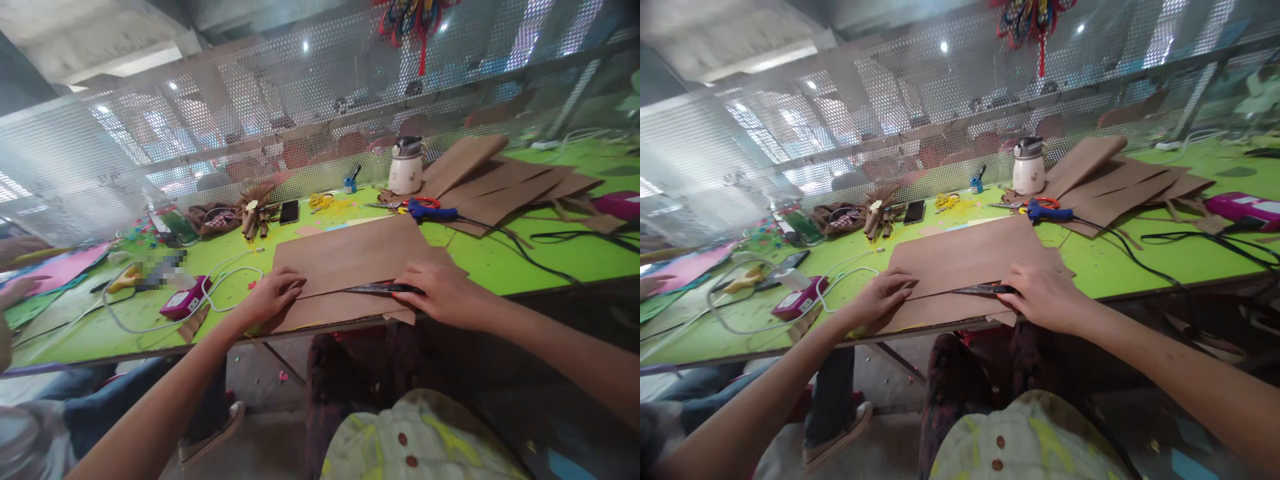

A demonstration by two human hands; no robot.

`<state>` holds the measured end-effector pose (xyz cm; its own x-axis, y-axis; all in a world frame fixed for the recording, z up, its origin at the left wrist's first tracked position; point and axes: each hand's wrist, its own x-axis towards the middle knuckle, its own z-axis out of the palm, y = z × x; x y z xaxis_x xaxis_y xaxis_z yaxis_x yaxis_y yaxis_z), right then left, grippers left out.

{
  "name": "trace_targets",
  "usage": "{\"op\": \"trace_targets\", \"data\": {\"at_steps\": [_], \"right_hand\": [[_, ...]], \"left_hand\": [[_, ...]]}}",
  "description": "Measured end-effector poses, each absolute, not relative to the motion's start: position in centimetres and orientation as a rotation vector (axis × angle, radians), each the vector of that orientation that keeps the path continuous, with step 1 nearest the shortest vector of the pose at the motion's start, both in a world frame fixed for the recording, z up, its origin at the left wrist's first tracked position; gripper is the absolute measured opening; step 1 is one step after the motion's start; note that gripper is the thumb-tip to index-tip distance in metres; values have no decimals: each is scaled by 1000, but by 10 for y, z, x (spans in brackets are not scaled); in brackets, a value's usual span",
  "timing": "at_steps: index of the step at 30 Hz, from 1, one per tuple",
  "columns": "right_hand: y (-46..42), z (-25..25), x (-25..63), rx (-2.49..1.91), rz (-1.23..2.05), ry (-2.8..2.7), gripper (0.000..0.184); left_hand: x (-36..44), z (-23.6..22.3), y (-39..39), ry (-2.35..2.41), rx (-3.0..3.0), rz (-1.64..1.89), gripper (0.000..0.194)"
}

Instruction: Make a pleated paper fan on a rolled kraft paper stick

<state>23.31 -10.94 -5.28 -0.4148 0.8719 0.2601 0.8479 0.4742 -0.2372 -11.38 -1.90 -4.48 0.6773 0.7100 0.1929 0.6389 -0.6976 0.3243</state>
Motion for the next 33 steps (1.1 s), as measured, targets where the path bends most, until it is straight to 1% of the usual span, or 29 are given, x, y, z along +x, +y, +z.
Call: {"op": "trace_targets", "data": {"at_steps": [4,8,23,28,33], "right_hand": [[-111,-53,231,-1495,109,-2342,26],[-111,-52,222,-1524,58,-2335,27],[-96,-43,161,-1484,-11,-2421,25],[-92,-49,153,-1471,-23,-2447,26],[-95,-53,155,-1413,-79,-2474,27]], "left_hand": [[-117,-46,-24,1049,2638,545,26],[-117,-47,-26,1022,2653,519,20],[-124,-50,-23,941,2688,501,25],[-127,-50,-16,840,2717,457,27],[-127,-50,-16,890,2723,427,28]]}}
